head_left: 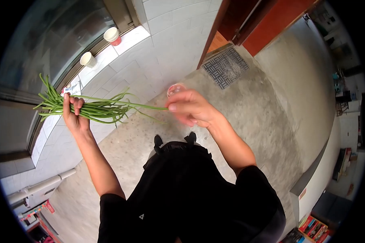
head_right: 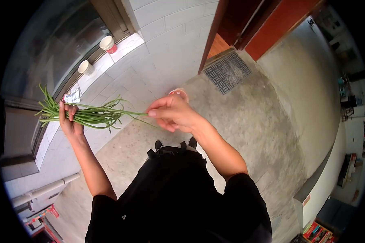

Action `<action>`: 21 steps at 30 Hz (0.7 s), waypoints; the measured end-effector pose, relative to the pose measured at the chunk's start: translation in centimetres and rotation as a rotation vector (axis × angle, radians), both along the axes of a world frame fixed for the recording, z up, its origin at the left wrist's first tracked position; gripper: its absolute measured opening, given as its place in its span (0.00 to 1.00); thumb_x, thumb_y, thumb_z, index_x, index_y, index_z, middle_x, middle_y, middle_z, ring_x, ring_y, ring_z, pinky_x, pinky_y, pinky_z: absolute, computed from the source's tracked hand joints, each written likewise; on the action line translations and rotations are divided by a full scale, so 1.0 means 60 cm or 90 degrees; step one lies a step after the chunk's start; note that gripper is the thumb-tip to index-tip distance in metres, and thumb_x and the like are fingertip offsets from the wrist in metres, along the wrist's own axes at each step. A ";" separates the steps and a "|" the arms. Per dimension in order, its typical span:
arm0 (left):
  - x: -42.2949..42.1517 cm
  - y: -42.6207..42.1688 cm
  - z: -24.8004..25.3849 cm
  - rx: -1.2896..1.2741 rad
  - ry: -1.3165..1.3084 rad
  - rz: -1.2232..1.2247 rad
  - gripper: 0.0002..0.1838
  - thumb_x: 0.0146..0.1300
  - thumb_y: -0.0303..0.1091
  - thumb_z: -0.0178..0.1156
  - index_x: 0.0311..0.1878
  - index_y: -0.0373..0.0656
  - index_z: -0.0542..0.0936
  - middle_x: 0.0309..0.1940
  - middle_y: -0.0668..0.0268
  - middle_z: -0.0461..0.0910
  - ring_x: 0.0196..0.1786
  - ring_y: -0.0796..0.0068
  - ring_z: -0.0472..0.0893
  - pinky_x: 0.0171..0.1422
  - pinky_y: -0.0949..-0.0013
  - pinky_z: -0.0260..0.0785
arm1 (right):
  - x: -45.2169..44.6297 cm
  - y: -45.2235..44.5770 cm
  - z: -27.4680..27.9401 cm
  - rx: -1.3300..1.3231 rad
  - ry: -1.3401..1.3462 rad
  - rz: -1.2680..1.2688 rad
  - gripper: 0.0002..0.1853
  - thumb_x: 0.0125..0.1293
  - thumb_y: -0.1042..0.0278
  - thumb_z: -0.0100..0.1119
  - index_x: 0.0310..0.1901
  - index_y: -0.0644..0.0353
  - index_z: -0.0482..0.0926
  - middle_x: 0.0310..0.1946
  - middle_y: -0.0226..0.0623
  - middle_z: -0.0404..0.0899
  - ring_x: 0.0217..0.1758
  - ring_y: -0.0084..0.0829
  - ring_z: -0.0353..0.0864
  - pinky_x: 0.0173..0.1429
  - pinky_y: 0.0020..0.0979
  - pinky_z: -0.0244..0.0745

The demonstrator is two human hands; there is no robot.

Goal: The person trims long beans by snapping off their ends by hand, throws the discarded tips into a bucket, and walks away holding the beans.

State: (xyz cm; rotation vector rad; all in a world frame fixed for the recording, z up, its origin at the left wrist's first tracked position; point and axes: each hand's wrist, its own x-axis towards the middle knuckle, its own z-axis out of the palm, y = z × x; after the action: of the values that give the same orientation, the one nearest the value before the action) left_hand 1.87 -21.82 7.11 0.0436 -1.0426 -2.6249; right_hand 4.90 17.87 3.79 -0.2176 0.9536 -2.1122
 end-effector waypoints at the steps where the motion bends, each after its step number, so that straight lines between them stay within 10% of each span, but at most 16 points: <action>1: 0.009 0.004 -0.003 -0.037 -0.018 0.033 0.07 0.73 0.33 0.60 0.42 0.39 0.75 0.24 0.70 0.74 0.18 0.85 0.61 0.28 0.78 0.60 | 0.001 0.001 -0.004 0.107 0.077 -0.036 0.09 0.69 0.75 0.62 0.47 0.70 0.82 0.27 0.38 0.82 0.19 0.25 0.78 0.22 0.21 0.68; 6: 0.068 0.050 -0.034 -0.162 -0.099 0.143 0.11 0.69 0.31 0.62 0.46 0.31 0.77 0.25 0.64 0.77 0.18 0.80 0.67 0.24 0.74 0.62 | -0.022 -0.003 -0.079 0.286 0.202 -0.033 0.10 0.66 0.76 0.65 0.48 0.66 0.83 0.31 0.31 0.82 0.32 0.22 0.81 0.38 0.27 0.76; 21: 0.263 -0.195 -0.165 0.032 -0.181 0.364 0.09 0.67 0.27 0.62 0.48 0.36 0.78 0.31 0.65 0.80 0.17 0.81 0.64 0.28 0.73 0.63 | -0.105 -0.376 -0.138 0.324 0.263 0.162 0.08 0.71 0.68 0.61 0.44 0.64 0.82 0.24 0.29 0.80 0.23 0.18 0.75 0.28 0.22 0.68</action>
State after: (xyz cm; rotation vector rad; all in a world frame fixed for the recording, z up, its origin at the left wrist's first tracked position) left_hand 17.64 -33.49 -2.82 0.6440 -0.8805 -2.1521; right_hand -1.41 -4.67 -4.46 -0.4950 1.5795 -1.5575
